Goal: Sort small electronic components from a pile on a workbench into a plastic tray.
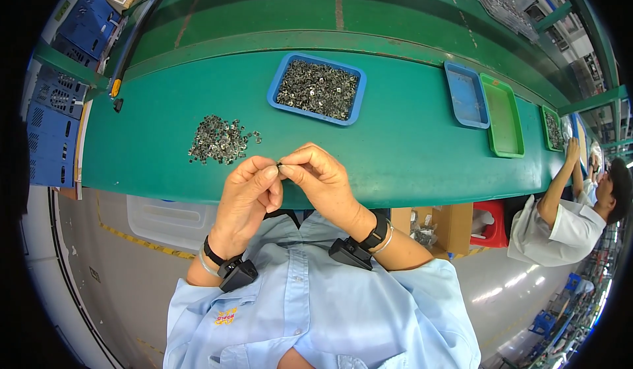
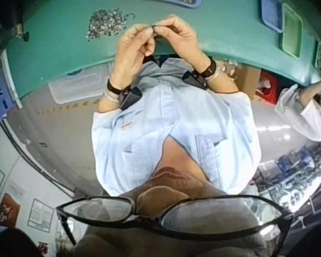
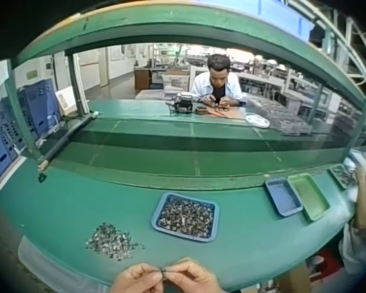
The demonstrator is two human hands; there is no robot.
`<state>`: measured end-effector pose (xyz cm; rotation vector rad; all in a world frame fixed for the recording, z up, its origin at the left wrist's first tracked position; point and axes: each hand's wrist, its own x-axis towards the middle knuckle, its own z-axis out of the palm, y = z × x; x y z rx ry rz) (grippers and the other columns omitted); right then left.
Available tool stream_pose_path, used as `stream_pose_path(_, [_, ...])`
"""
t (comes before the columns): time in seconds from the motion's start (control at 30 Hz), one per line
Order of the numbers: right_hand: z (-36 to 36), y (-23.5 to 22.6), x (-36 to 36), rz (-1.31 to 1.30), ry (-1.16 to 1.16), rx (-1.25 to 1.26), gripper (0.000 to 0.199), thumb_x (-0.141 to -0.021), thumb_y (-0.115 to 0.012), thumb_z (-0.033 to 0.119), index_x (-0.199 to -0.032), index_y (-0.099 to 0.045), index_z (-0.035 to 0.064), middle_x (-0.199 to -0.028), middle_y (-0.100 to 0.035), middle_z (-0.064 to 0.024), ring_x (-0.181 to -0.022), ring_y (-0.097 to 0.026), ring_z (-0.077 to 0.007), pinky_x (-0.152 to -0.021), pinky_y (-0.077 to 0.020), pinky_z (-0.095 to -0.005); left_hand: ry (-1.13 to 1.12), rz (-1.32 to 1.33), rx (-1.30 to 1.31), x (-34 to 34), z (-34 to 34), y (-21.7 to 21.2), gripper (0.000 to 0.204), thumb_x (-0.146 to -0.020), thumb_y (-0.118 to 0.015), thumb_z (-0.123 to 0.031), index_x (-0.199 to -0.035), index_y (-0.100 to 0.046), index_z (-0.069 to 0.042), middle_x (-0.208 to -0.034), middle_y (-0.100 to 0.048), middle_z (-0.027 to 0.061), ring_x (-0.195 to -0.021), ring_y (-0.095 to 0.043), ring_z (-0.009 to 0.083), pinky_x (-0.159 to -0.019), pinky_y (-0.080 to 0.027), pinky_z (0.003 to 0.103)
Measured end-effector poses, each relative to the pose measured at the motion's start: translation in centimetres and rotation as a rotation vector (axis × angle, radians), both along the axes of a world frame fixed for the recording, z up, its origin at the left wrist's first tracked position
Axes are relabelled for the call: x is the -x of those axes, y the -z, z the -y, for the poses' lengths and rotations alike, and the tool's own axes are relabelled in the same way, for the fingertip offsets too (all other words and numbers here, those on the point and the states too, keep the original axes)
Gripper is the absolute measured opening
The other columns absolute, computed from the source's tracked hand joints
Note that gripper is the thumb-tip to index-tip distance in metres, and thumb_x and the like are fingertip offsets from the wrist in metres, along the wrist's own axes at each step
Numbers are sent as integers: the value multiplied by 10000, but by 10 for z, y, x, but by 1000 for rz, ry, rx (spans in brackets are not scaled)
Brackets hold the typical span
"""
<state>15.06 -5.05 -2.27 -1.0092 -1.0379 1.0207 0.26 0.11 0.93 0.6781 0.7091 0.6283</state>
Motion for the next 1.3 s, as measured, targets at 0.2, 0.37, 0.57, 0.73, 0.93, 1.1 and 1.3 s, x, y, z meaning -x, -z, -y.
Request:
stream_pose_path(0.2, [-1,1,2,-18,22,3,46,-878,-608,35,-923,-613,25,-900,-567,-26,-840,-572,-106,-740,-498,-242,9,20,-2,1,-1,1,127,-899,-608,-159,-942,-577,-44,-656,-559,19,-527,-500,84,-447,-371,199])
stream_pose_path(0.37, [-2,-2,2,26,58,10,54,-875,-607,28,-929,-600,28,-904,-574,-43,-855,-568,-122,-743,-485,-258,21,40,-4,0,-2,4,166,-906,-601,-171,-998,-579,-34,-687,-573,14,-550,-514,76,-460,-385,195])
stream_pose_path(0.57, [-31,-12,-37,493,263,-96,122,-840,-618,-1,-957,-596,23,-907,-578,-74,-849,-587,-164,-739,-487,-292,-24,31,-2,8,-1,11,204,-928,-552,-156,-1080,-561,-21,-723,-573,34,-546,-496,98,-452,-378,223])
stream_pose_path(0.73, [-62,-24,-41,995,276,-156,179,-800,-601,-23,-972,-602,27,-916,-573,-108,-835,-599,-246,-714,-495,-337,-78,41,30,35,-5,28,226,-934,-532,-138,-1121,-546,-12,-780,-588,49,-570,-515,102,-463,-398,231])
stream_pose_path(0.93, [-81,-11,1,1218,-95,-150,196,-784,-572,-12,-968,-608,46,-933,-567,-104,-844,-593,-295,-704,-495,-365,-100,84,85,46,-9,34,247,-935,-530,-129,-1153,-522,-13,-827,-592,53,-591,-519,105,-483,-395,228])
stream_pose_path(1.1, [-70,-11,-13,1288,-140,-60,195,-772,-581,5,-960,-607,47,-924,-560,-96,-830,-590,-297,-704,-493,-369,-91,141,111,49,-13,37,256,-934,-526,-119,-1165,-510,-11,-856,-591,60,-605,-527,113,-493,-409,238])
stream_pose_path(1.3, [-50,-9,-26,1167,-26,-9,138,-792,-597,37,-929,-608,49,-902,-552,-91,-807,-587,-283,-679,-489,-372,-91,137,99,45,-16,37,244,-935,-519,-110,-1156,-512,-7,-882,-591,65,-623,-533,114,-522,-426,247])
